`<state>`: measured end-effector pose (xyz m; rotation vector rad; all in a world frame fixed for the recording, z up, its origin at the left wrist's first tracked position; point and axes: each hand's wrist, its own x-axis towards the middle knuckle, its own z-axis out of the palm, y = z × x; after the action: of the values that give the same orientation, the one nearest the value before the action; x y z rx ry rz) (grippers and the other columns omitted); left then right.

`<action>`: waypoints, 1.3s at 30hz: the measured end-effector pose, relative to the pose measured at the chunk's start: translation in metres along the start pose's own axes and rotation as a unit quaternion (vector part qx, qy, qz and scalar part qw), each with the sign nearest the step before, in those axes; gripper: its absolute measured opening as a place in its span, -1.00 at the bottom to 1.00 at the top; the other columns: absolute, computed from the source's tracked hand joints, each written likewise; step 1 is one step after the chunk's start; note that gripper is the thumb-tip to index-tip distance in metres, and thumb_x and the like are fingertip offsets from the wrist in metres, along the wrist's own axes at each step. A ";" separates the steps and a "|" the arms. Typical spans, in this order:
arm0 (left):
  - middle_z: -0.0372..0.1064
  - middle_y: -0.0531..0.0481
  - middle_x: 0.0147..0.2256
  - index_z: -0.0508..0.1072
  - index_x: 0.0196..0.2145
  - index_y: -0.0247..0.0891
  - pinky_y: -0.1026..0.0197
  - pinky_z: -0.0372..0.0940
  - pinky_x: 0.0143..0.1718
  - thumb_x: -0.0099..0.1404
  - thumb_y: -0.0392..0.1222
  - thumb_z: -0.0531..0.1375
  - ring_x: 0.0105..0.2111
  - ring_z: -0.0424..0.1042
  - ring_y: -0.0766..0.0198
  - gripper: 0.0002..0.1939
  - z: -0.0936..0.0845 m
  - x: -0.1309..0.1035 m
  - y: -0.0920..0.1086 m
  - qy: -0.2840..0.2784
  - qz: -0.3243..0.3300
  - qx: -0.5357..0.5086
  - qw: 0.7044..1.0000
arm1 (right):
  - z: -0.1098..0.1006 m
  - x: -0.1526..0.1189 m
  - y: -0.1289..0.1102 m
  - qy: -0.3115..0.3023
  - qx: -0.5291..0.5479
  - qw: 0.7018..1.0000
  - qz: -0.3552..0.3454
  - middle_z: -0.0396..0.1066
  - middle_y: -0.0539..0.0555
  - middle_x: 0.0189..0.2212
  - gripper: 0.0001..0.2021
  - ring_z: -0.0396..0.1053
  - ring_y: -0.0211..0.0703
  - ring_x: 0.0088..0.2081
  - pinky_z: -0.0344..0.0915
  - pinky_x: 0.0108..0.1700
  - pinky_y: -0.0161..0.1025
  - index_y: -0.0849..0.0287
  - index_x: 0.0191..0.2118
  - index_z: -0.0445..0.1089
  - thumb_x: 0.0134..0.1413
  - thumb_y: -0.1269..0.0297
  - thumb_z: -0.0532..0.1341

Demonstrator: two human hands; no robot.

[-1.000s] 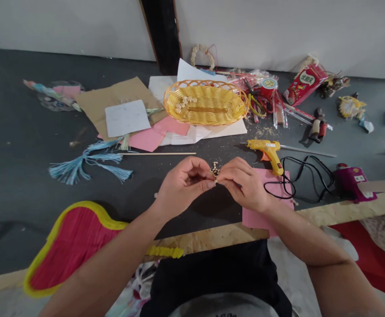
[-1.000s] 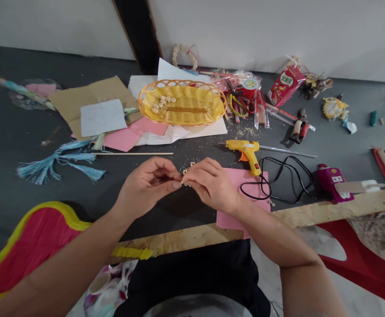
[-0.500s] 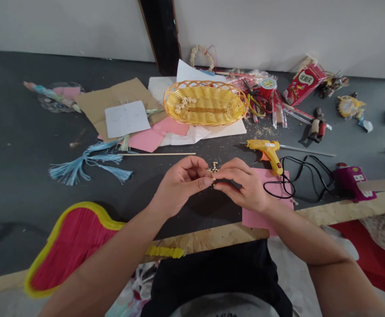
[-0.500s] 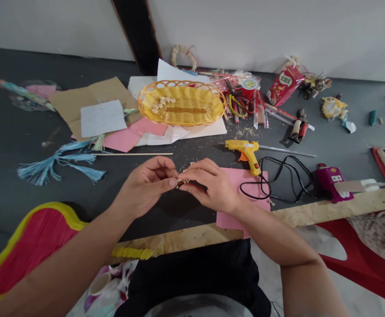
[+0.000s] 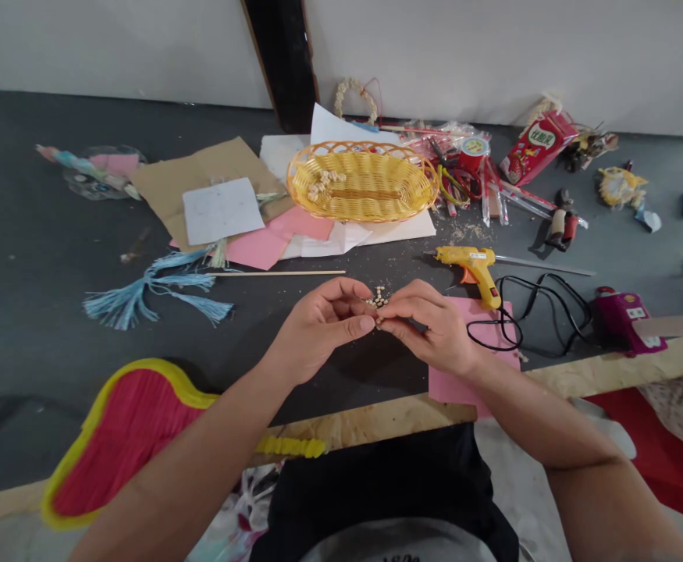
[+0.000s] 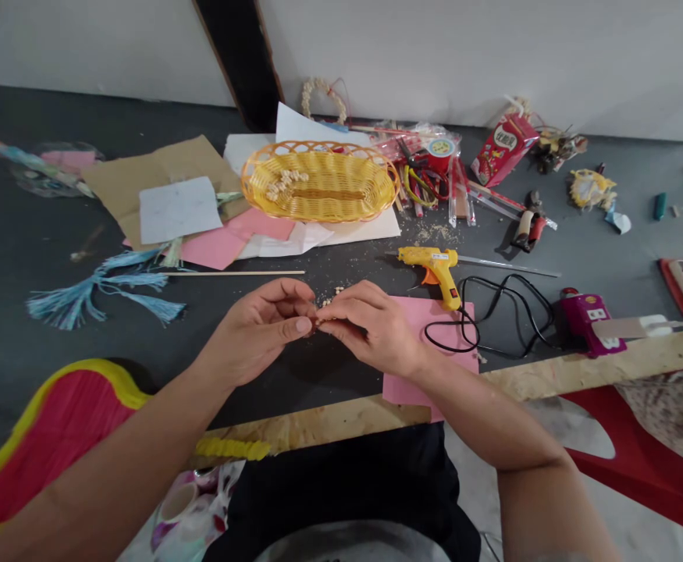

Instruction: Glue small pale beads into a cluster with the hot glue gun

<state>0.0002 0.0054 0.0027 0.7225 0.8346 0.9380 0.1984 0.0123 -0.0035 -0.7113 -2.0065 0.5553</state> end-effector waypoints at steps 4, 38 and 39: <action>0.55 0.08 -0.44 0.52 -0.27 -0.27 0.46 0.39 -0.37 -0.02 -0.31 0.52 -0.43 0.51 0.44 -0.64 0.001 0.000 0.000 0.009 -0.003 0.005 1.000 | 0.001 -0.001 0.001 0.004 0.000 1.000 -0.009 0.54 0.09 -0.28 -0.87 0.49 -0.18 -0.22 0.48 -0.16 -0.21 0.12 -0.12 0.50 0.23 0.42 0.29; 0.53 0.07 -0.49 0.48 -0.26 -0.27 0.40 0.38 -0.40 -0.06 -0.32 0.53 -0.49 0.48 0.41 -0.58 0.002 0.002 -0.001 0.026 -0.012 0.003 1.000 | 0.005 -0.004 0.004 0.013 -0.020 0.999 -0.035 0.54 0.08 -0.31 -0.87 0.47 -0.21 -0.29 0.48 -0.23 -0.24 0.13 -0.16 0.53 0.20 0.45 0.30; 0.53 0.07 -0.49 0.48 -0.26 -0.27 0.40 0.38 -0.40 -0.06 -0.33 0.52 -0.49 0.48 0.41 -0.58 0.002 0.002 -0.001 0.026 -0.011 0.004 1.000 | 0.005 -0.005 0.004 0.013 -0.021 0.999 -0.035 0.54 0.09 -0.32 -0.88 0.48 -0.21 -0.29 0.48 -0.23 -0.24 0.13 -0.17 0.53 0.21 0.44 0.29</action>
<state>0.0027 0.0065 0.0023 0.6983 0.8906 0.9375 0.1969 0.0120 -0.0116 -0.6683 -2.0168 0.4619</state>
